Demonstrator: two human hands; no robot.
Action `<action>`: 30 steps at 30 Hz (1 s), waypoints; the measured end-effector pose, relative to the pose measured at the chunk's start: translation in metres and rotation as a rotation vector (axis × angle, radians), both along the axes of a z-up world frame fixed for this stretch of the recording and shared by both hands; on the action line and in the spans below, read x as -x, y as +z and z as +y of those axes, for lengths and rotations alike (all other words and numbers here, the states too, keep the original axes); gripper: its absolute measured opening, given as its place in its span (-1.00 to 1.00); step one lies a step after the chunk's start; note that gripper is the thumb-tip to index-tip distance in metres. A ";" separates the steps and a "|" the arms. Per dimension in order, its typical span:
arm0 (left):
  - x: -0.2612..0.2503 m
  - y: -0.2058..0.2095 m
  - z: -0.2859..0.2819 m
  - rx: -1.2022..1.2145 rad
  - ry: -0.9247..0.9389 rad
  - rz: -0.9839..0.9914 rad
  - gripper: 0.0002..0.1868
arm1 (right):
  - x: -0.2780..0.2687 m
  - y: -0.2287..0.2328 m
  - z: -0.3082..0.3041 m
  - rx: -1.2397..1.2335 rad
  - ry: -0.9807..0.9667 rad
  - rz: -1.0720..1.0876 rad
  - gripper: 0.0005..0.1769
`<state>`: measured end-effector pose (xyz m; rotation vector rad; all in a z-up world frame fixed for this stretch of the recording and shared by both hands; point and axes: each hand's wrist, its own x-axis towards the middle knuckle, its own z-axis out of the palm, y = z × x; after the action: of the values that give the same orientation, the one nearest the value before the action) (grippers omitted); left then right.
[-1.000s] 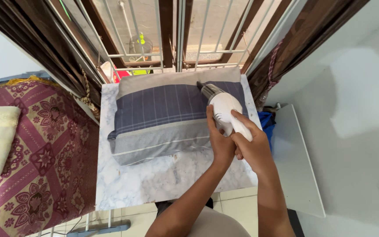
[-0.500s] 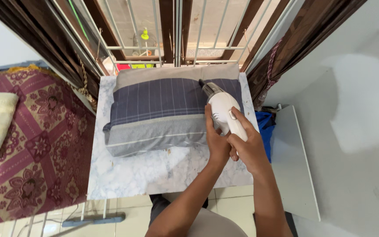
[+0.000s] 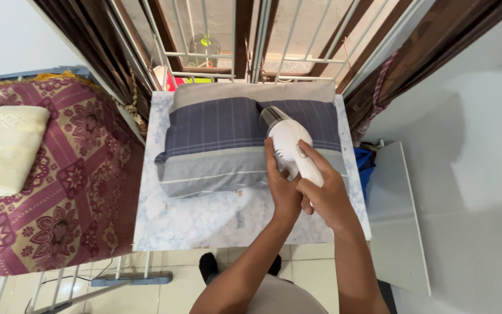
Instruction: The person uses a handheld vacuum cleaner to clean a gray and blue striped pillow placed on a white marble-patterned table. The person moves the vacuum nozzle back and forth across the pillow surface repeatedly.
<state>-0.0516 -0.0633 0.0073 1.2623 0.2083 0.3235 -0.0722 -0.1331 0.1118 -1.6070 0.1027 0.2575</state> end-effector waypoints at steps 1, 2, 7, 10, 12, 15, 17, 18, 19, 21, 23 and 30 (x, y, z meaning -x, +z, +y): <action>0.001 0.001 0.009 0.021 0.004 0.004 0.10 | 0.001 0.001 0.009 0.023 0.012 0.003 -0.12; 0.002 0.003 0.018 0.041 0.007 0.008 0.10 | 0.002 0.003 0.019 0.046 0.024 0.006 -0.12; 0.015 0.009 0.065 0.042 0.042 0.096 0.10 | 0.005 0.004 0.063 0.064 0.087 0.046 -0.12; 0.021 0.004 0.088 -0.012 0.115 0.050 0.07 | 0.004 0.000 0.085 0.053 0.142 0.056 -0.13; 0.025 -0.001 0.103 0.018 0.131 0.002 0.08 | 0.006 -0.004 0.099 0.044 0.171 0.070 -0.13; 0.028 -0.006 0.121 0.044 0.199 0.056 0.11 | 0.004 -0.009 0.117 0.032 0.223 0.094 -0.13; 0.031 -0.012 0.134 0.001 0.244 0.120 0.09 | 0.001 -0.011 0.127 0.015 0.260 0.138 -0.11; 0.032 -0.015 0.140 -0.020 0.266 0.151 0.09 | 0.002 -0.012 0.133 0.017 0.279 0.130 -0.12; 0.033 -0.018 0.144 -0.020 0.288 0.117 0.07 | 0.002 -0.013 0.139 0.019 0.297 0.123 -0.13; 0.035 -0.022 0.149 -0.019 0.333 0.046 0.03 | 0.002 -0.012 0.148 0.037 0.319 0.127 -0.13; 0.037 -0.022 0.150 -0.063 0.356 0.043 0.04 | 0.003 -0.008 0.150 0.068 0.323 0.152 -0.11; 0.036 0.006 0.119 0.037 0.266 0.084 0.05 | 0.014 0.003 0.117 0.071 0.240 0.070 -0.13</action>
<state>-0.0877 0.0561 0.0130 1.2143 0.4547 0.4932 -0.0858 -0.0164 0.1148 -1.6817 -0.0284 0.5003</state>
